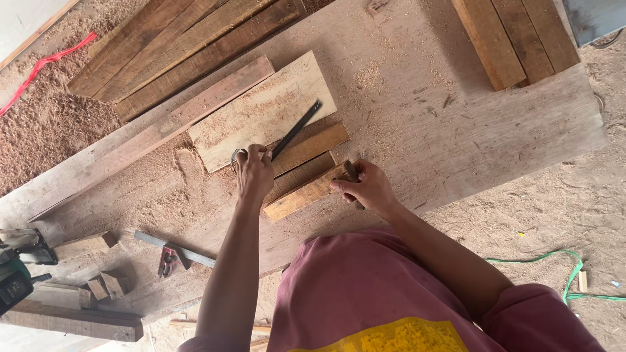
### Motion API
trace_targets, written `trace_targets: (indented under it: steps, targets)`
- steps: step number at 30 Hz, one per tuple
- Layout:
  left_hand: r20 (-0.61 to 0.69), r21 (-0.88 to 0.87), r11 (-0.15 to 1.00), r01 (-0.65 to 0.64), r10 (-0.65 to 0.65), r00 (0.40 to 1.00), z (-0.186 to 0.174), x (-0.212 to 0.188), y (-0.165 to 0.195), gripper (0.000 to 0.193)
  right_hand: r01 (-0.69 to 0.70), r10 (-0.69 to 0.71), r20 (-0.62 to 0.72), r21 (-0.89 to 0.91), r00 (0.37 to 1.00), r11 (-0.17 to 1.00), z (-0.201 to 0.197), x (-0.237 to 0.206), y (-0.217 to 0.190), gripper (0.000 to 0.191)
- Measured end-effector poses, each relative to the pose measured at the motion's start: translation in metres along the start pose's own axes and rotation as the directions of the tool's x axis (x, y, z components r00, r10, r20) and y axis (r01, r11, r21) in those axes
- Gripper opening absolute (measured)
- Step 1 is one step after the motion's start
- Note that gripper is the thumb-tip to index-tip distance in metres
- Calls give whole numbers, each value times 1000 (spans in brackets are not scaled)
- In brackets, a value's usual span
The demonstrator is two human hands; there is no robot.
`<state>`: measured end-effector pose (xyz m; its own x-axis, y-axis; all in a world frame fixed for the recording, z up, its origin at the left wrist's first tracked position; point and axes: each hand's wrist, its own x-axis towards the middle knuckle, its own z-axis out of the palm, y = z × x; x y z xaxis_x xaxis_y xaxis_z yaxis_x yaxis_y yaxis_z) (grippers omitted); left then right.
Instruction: The person uses a cordless circular saw to cut a wooden plank on a workbench. They then measure and mark smaller wooden pieces with a tape measure, pencil, and square before cutting them with the saw. The cut pieces are stacked on the workbench.
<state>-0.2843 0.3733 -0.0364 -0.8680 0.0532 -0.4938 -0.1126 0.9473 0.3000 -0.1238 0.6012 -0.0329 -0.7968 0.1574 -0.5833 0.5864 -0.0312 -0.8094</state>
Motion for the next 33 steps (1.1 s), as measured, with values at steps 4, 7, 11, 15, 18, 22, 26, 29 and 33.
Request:
trace_targets:
  steps: [4,7,11,15,18,22,26,29,33]
  targets:
    - [1,-15,1000,-9,9,1000,-2,-3,2,33,-63,63,2,17,998,998,-1,3,1,32]
    - [-2,72,997,38,-38,999,0,-2,6,28,-63,62,15,38,998,997,-1,4,5,34]
    - [-6,0,1000,-15,15,1000,2,9,16,37,-51,51,-9,-31,999,998,-3,5,14,31]
    - [-75,8,1000,14,-13,997,-2,23,39,55,136,-137,-16,-73,990,988,0,3,12,38]
    - [-114,5,997,-76,76,991,-7,23,59,76,252,-251,-61,7,966,968,7,-5,-5,52]
    - [-303,206,970,-128,187,934,-24,-9,66,89,131,-131,-52,7,990,991,13,-32,-39,41]
    - [-201,64,956,-287,294,935,-57,-94,19,68,120,-122,29,65,992,991,20,-52,-70,37]
    - [-395,91,695,-713,682,615,-68,-157,-28,96,293,-351,186,282,918,914,41,-62,-81,47]
    - [-310,-235,795,-559,484,818,-46,-204,-85,72,355,-433,492,248,755,901,84,-62,-76,71]
